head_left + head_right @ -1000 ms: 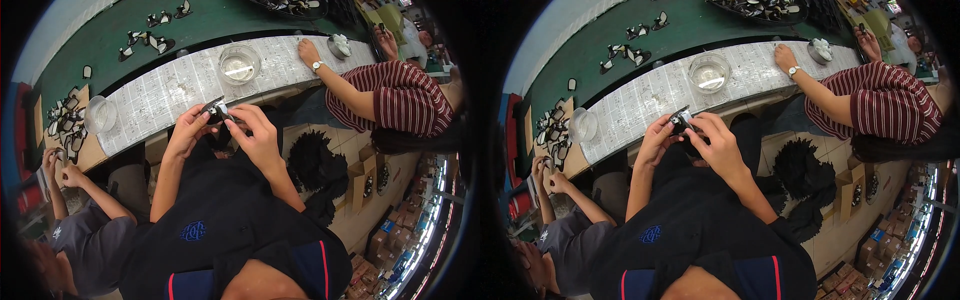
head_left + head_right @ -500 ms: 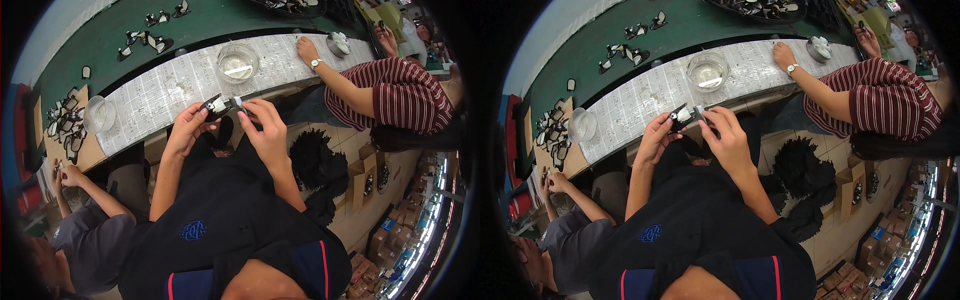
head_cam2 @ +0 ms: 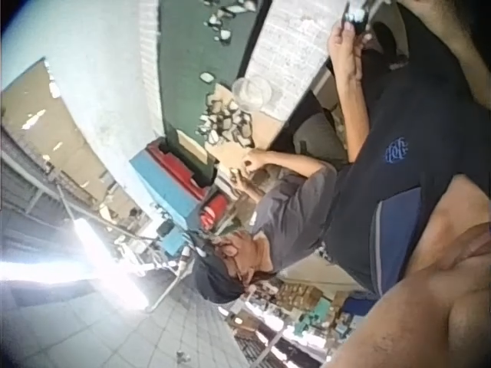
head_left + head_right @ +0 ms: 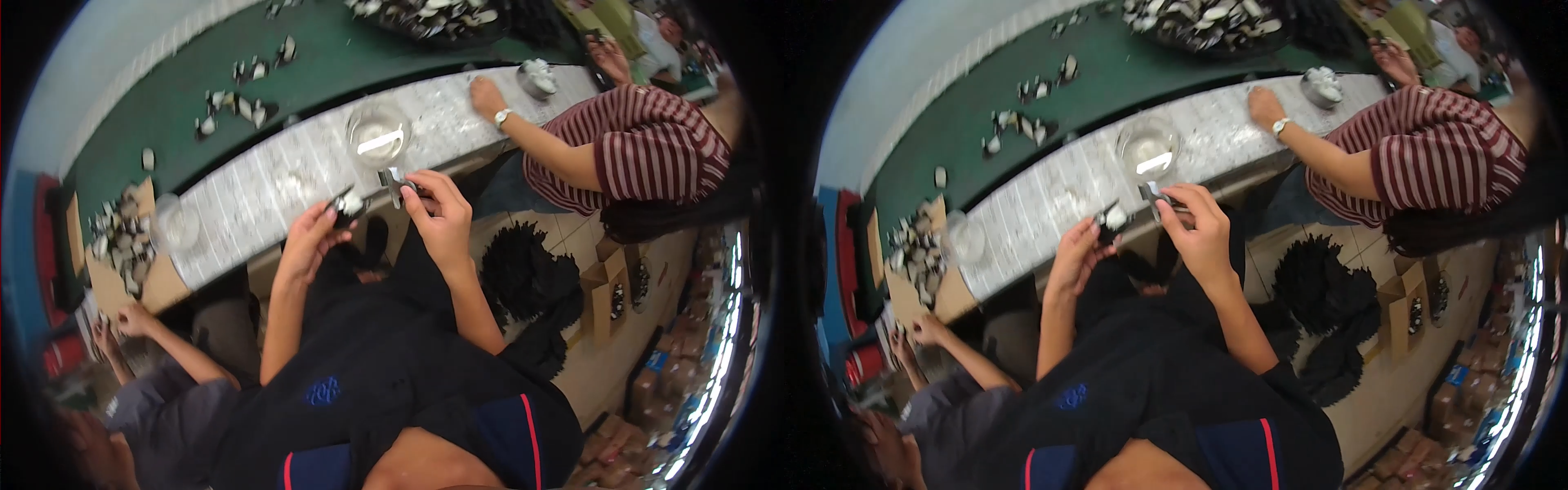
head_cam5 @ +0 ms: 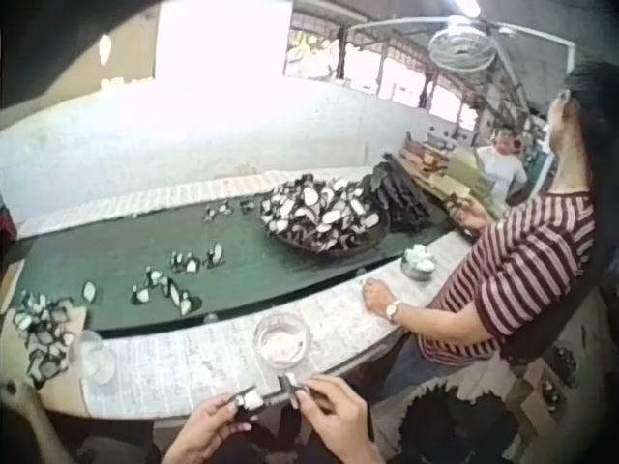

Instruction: Apply adhesive to small shoe components and join them together at a manufacturing workstation.

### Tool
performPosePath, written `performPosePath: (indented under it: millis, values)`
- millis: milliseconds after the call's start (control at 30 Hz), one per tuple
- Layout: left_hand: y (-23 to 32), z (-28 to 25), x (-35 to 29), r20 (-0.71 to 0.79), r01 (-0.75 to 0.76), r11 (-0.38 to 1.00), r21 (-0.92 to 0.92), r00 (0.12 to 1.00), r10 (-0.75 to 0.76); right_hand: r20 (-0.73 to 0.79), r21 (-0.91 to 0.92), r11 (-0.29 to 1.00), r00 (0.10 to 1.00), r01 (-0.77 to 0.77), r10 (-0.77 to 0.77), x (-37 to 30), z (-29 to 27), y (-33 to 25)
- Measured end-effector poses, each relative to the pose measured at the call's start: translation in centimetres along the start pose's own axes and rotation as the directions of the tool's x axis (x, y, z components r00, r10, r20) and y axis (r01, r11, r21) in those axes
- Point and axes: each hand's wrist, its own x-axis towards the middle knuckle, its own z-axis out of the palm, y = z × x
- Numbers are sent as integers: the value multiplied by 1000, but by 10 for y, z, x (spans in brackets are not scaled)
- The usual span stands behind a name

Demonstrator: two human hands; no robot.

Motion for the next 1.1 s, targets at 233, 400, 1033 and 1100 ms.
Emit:
performPosePath:
  millis: [233, 400, 1033, 1100]
  values:
    - [48, 3, 5, -186, -145, 944, 295, 961, 206, -163, 500, 838, 927, -218, 338, 78, -1, 149]
    - [147, 60, 26, -48, -550, 265, 792, 376, 925, -279, 597, 776, 853, -205, 441, 86, 5, 208]
    - [239, -2, 261, 210, 46, -339, 940, 704, 678, -178, 494, 840, 920, -224, 350, 102, 16, 186]
    - [212, -97, 256, -208, 510, -327, 796, 736, 644, -152, 483, 842, 924, -242, 352, 101, 17, 185]
